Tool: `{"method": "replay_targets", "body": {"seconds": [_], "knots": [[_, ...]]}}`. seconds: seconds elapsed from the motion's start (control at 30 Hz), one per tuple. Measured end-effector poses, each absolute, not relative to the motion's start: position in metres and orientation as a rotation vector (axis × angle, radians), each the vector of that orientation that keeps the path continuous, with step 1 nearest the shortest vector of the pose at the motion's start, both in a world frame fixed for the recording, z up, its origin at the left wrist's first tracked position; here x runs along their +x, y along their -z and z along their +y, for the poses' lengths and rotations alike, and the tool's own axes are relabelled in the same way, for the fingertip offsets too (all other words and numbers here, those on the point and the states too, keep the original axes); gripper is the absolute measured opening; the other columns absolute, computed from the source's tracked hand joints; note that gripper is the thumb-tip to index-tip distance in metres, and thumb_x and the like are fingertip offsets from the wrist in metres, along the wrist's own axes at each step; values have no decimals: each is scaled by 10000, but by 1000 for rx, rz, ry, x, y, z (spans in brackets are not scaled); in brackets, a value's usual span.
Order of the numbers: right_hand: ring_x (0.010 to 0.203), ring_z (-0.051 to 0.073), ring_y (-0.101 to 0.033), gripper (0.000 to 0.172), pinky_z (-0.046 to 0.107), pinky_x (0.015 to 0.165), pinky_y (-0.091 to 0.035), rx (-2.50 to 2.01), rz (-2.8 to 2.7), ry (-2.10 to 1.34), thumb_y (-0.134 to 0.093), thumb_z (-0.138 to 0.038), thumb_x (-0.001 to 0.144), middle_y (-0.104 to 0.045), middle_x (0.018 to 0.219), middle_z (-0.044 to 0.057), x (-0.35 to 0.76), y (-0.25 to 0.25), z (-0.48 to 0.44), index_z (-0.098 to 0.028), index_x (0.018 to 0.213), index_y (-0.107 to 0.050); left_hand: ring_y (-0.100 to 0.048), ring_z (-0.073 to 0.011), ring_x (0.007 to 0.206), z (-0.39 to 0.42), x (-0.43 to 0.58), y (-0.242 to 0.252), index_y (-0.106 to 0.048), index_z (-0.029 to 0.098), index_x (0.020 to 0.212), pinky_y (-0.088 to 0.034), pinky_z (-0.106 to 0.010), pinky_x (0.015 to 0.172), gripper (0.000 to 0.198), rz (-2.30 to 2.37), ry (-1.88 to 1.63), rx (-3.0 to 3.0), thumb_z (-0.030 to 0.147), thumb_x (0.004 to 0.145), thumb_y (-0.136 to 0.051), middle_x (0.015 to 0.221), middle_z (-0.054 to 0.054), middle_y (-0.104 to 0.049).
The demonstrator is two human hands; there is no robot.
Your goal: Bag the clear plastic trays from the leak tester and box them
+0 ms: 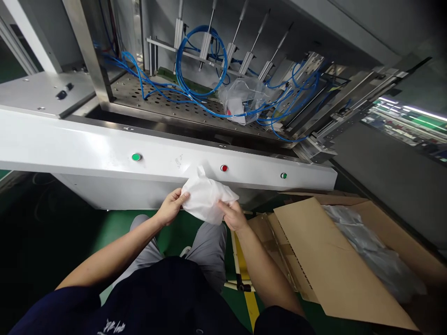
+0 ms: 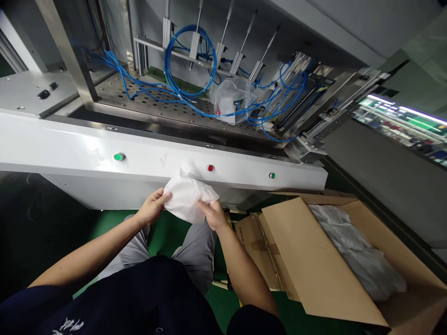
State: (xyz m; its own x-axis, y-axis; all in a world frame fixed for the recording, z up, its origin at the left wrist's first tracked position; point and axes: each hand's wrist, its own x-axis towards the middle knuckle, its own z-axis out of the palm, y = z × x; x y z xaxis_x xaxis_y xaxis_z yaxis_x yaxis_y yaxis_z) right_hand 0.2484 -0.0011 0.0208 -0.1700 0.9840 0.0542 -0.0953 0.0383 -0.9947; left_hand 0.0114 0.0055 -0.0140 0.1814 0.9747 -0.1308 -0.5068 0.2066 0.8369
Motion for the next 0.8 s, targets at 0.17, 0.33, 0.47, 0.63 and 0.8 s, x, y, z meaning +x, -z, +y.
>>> {"method": "replay_targets", "body": {"seconds": [0.17, 0.33, 0.47, 0.63, 0.8], "knots": [[1333, 304, -615, 554, 454, 1241, -408, -1146, -1336, -1056, -737, -675, 948, -709, 1331, 120, 244, -8, -3, -191, 1216, -772, -551, -111, 647, -4, 6, 14, -703, 156, 951, -457, -197, 580, 598, 828, -987, 925, 612, 670, -969, 767, -10, -644], [1135, 295, -705, 596, 408, 1085, -528, -1180, -1451, -983, -621, -721, 987, -768, 1134, 113, 247, -19, -10, -163, 1093, -799, -350, -40, 465, -8, -2, 31, -600, 168, 772, -233, -149, 435, 606, 949, -848, 940, 677, 703, -922, 560, 55, -485], [1181, 266, -694, 558, 365, 1097, -517, -1114, -1499, -917, -579, -662, 1026, -764, 1156, 91, 251, -32, -17, -167, 1160, -799, -358, -33, 450, -8, -1, 41, -584, 172, 772, -228, -141, 419, 644, 922, -846, 790, 642, 612, -993, 565, 58, -507], [1110, 271, -715, 567, 376, 1043, -546, -1177, -1449, -844, -571, -660, 1017, -770, 1101, 103, 259, -37, -17, -149, 1112, -800, -399, -55, 436, -12, 1, 43, -689, 163, 988, -253, -144, 407, 795, 986, -841, 698, 636, 462, -1051, 546, 61, -529], [1181, 276, -693, 596, 377, 1068, -531, -1186, -1485, -895, -552, -694, 1025, -758, 1169, 102, 270, -42, -21, -167, 1175, -786, -544, -135, 520, -19, -7, 39, -741, 168, 902, -429, -217, 487, 620, 932, -690, 965, 677, 625, -960, 612, -31, -632]]}}
